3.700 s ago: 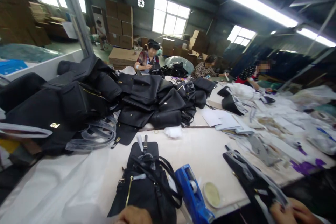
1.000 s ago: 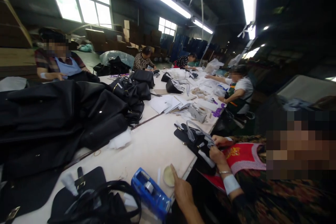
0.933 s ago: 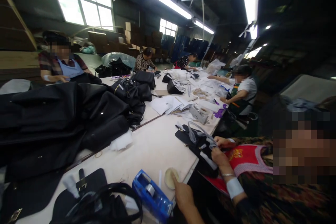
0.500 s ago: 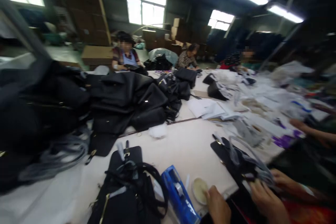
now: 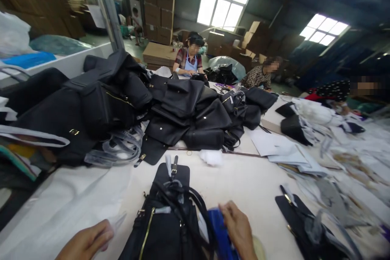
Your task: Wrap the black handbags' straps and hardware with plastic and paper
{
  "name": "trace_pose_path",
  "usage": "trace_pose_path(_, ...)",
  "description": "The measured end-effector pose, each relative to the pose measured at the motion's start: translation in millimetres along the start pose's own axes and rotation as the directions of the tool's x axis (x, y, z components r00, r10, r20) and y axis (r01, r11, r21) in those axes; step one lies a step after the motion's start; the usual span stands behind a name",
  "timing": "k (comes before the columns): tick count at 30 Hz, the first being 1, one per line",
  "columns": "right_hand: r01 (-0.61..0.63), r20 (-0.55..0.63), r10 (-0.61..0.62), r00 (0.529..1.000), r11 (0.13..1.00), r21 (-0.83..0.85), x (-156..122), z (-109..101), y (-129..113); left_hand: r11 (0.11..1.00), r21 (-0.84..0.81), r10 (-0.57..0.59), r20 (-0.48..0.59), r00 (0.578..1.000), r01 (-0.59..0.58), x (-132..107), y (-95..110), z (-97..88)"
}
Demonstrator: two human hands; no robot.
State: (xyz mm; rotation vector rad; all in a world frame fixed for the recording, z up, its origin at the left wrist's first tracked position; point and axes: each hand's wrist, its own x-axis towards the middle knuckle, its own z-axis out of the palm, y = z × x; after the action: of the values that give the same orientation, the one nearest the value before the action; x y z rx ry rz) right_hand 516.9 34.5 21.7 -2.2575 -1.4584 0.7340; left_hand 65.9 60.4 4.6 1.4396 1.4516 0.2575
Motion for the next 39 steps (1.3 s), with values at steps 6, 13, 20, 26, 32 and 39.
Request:
trace_pose_path(6,0.238,0.147,-0.215,0.965,0.958,-0.159,19,101,-83,0.999,-0.052,0.017,0.019,1.000,-0.016,6,4,-3.3)
trace_pose_path(13,0.313,0.111,-0.297,0.948,0.934,-0.170,25,152,-98,0.994,-0.072,0.074,-0.056,0.996,-0.078,8,14,-12.8)
trace_pose_path(20,0.171,0.342,-0.354,0.870,0.869,0.465,-4,100,-112,0.987,-0.089,0.127,-0.106,0.986,-0.137,4,30,-19.3)
trace_pose_path(26,0.183,0.455,-0.436,0.776,0.846,0.500,-29,57,-121,0.972,-0.108,0.206,-0.046,0.977,-0.210,-9,61,-15.6)
trace_pose_path(32,0.261,0.423,-0.466,0.777,0.850,0.457,-40,30,-107,0.969,-0.020,0.245,-0.021,0.969,-0.246,-23,81,-12.2)
trace_pose_path(39,0.386,0.414,-0.546,0.728,0.826,0.411,-49,16,-94,0.955,0.052,0.292,0.001,0.956,-0.291,-34,79,-6.9)
